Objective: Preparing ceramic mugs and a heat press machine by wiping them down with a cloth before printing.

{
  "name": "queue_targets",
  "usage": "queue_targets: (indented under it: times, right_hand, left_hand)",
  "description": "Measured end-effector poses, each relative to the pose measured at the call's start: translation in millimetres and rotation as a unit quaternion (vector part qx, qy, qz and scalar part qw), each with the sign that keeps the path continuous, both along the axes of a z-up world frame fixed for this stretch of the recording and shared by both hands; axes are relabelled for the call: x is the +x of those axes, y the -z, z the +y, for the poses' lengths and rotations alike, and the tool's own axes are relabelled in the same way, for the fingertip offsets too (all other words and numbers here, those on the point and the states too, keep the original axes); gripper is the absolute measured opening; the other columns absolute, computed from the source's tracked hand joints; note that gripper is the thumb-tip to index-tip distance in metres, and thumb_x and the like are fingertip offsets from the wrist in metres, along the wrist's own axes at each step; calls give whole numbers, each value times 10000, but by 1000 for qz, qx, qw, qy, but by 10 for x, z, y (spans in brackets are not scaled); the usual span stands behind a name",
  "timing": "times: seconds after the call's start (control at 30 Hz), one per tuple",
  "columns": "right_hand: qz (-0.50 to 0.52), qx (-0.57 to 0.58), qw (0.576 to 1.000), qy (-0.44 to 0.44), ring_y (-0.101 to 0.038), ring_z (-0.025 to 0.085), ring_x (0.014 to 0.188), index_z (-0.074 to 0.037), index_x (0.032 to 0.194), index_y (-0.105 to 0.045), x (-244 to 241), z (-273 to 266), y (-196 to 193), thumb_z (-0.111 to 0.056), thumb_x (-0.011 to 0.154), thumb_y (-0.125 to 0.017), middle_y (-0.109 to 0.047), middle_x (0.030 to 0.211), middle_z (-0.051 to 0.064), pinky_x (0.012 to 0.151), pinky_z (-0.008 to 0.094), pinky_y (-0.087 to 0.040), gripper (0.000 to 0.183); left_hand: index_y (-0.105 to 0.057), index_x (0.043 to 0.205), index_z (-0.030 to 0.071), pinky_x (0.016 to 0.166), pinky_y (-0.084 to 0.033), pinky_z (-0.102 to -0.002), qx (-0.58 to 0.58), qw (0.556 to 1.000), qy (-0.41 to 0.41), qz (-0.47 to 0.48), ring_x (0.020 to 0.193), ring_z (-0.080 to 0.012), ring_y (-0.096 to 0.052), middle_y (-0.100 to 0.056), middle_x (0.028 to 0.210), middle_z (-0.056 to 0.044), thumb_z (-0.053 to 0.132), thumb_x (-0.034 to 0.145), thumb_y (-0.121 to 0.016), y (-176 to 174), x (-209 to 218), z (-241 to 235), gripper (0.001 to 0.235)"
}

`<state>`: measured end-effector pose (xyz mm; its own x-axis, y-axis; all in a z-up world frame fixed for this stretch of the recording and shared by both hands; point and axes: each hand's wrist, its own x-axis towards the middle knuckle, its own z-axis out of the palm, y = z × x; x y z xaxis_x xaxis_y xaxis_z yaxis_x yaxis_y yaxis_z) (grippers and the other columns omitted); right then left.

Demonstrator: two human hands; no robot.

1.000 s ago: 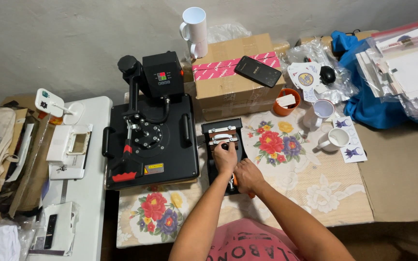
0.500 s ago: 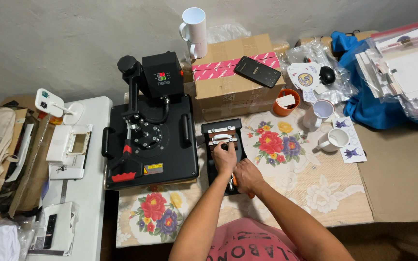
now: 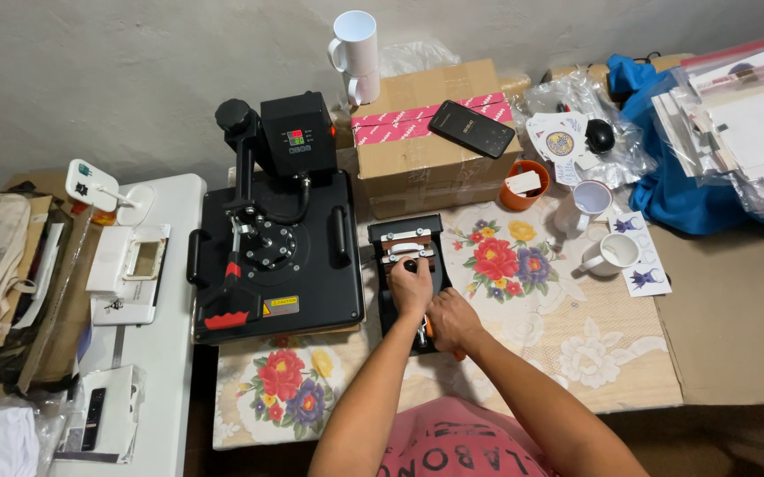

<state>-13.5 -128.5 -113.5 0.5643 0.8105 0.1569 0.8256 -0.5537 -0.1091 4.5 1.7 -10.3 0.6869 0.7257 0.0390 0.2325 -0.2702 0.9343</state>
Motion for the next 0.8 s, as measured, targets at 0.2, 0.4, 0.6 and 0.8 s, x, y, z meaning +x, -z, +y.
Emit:
queue_targets:
  times: [0.2, 0.4, 0.6, 0.8]
  right_hand:
    - [-15, 25, 1000, -6, -708, 317, 829, -177, 868, -621, 6, -11, 49, -379, 539, -783, -677, 795, 84, 993, 466, -485, 419]
    - [-12, 45, 999, -11, -701, 324, 806, -167, 853, -624, 23, -30, 26, -381, 542, -768, -670, 777, 85, 989, 474, -487, 404]
    - [-17, 74, 997, -8, -686, 330, 766, -164, 815, -611, 26, -31, 50, -399, 526, -751, -643, 744, 96, 933, 467, -496, 398]
    - [-10, 48, 999, -5, -701, 302, 802, -176, 824, -616, 36, -30, 71, -418, 535, -731, -650, 766, 81, 951, 455, -494, 394]
  left_hand:
    - [-619, 594, 97, 524, -483, -362, -4, 1000, 1, -1, 506, -246, -593, -484, 485, -97, 246, 838, -691, -41, 8, -3, 296]
    - [-615, 611, 89, 549, -508, -401, 3, 1000, -2, 18, 551, -311, -650, -547, 533, -151, 282, 854, -705, 10, 18, -12, 323]
    - [-593, 605, 83, 536, -495, -389, -5, 1000, 2, 19, 519, -296, -608, -511, 507, -138, 258, 848, -689, -19, -9, -26, 315]
    - [-596, 603, 75, 525, -487, -375, -8, 1000, 7, 15, 509, -272, -590, -500, 491, -122, 238, 856, -691, -75, -6, -18, 316]
